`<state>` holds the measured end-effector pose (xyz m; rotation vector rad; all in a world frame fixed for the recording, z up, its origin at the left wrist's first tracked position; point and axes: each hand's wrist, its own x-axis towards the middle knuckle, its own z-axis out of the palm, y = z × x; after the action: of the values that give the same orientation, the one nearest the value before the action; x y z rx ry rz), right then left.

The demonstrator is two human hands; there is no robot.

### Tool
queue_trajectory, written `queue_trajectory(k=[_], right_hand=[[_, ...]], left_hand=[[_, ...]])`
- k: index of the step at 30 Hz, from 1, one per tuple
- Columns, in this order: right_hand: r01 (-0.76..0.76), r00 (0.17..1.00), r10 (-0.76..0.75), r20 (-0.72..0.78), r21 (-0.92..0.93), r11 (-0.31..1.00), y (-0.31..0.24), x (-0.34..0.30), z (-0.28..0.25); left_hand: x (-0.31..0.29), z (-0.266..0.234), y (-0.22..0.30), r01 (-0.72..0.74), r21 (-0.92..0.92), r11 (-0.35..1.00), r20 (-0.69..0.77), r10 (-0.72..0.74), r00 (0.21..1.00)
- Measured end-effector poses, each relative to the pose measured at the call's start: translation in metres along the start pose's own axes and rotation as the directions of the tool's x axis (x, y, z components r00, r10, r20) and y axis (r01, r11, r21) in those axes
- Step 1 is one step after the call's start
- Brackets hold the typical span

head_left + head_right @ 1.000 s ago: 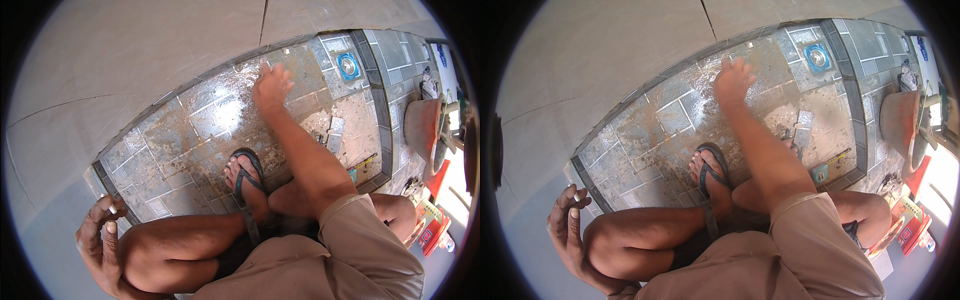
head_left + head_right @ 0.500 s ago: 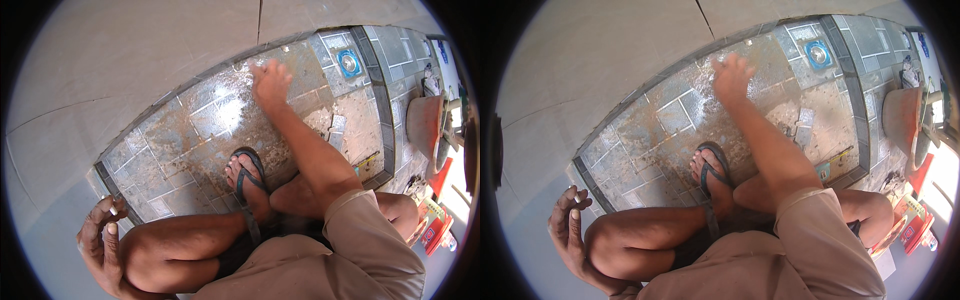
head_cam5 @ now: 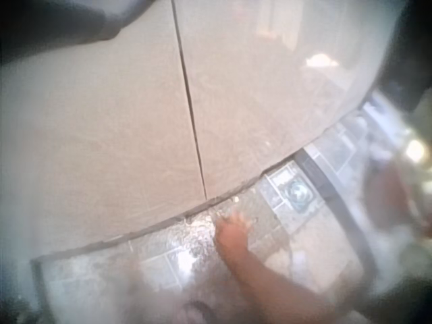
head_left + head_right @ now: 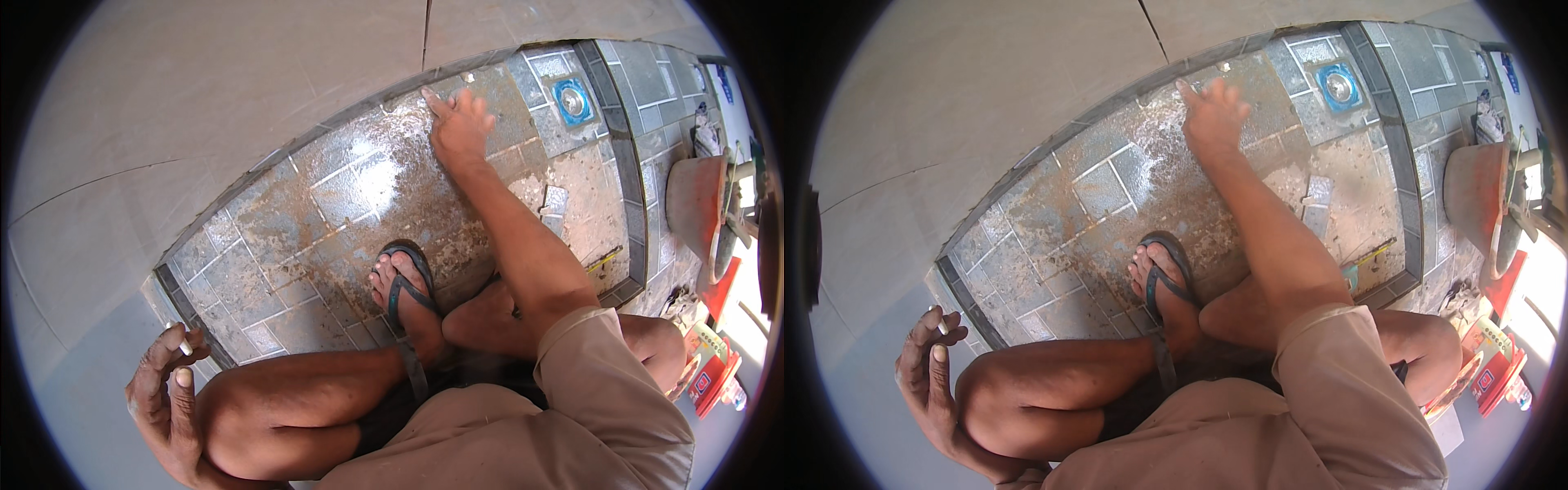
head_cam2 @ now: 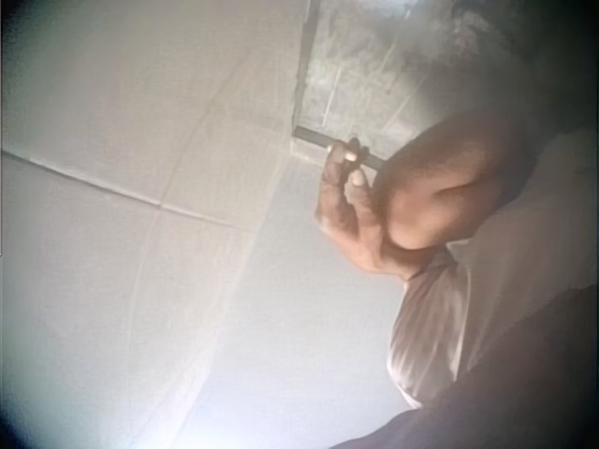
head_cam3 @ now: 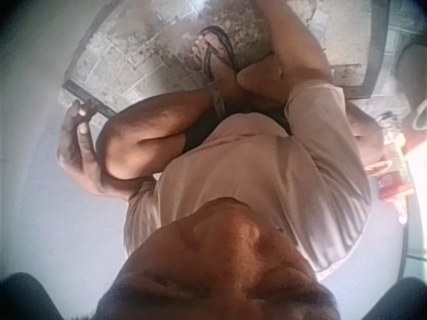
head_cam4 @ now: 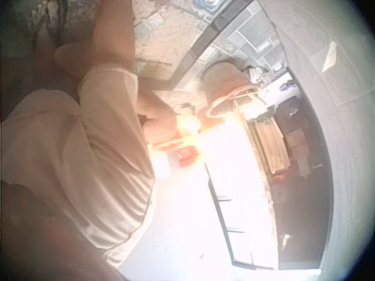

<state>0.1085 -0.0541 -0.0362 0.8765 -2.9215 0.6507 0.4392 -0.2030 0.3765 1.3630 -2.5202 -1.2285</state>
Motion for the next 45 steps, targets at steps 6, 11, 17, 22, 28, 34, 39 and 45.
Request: queue_trajectory(k=[6,11,17,22,28,34,39,45], right_hand=[[-0.122,0.993,0.122,0.001,-0.061,0.991,0.001,0.008,-0.001],[-0.123,0.987,0.127,0.103,-0.039,0.992,-0.030,0.001,0.006],[-0.102,0.989,0.097,0.109,0.046,0.994,-0.084,-0.017,0.020],[-0.223,0.969,0.199,0.146,0.174,0.959,-0.086,-0.020,0.010],[-0.142,0.983,0.112,0.146,0.208,0.968,-0.082,-0.025,0.004],[-0.009,0.992,-0.017,0.127,0.198,0.980,-0.086,-0.042,0.002],[0.086,0.990,-0.092,0.111,0.055,0.995,-0.079,-0.030,0.010],[0.035,0.994,-0.049,0.103,0.132,0.991,-0.045,-0.054,-0.047]], left_hand=[[0.000,0.000,-0.003,0.011,-0.030,0.999,-0.006,-0.011,1.000],[-0.001,0.000,0.000,0.030,-0.028,0.999,-0.007,-0.030,1.000],[-0.001,-0.001,0.001,0.036,-0.030,0.999,0.007,-0.036,0.999],[-0.001,-0.001,-0.001,0.047,-0.022,0.999,0.006,-0.047,0.999],[-0.004,-0.002,0.000,0.040,-0.022,0.999,0.004,-0.040,0.999],[-0.004,-0.004,-0.003,-0.037,-0.017,0.999,0.031,0.038,0.999],[-0.009,-0.005,-0.004,-0.047,-0.021,0.999,0.033,0.047,0.998],[-0.009,0.028,0.032,-0.137,0.059,0.989,-0.086,0.142,0.986]])
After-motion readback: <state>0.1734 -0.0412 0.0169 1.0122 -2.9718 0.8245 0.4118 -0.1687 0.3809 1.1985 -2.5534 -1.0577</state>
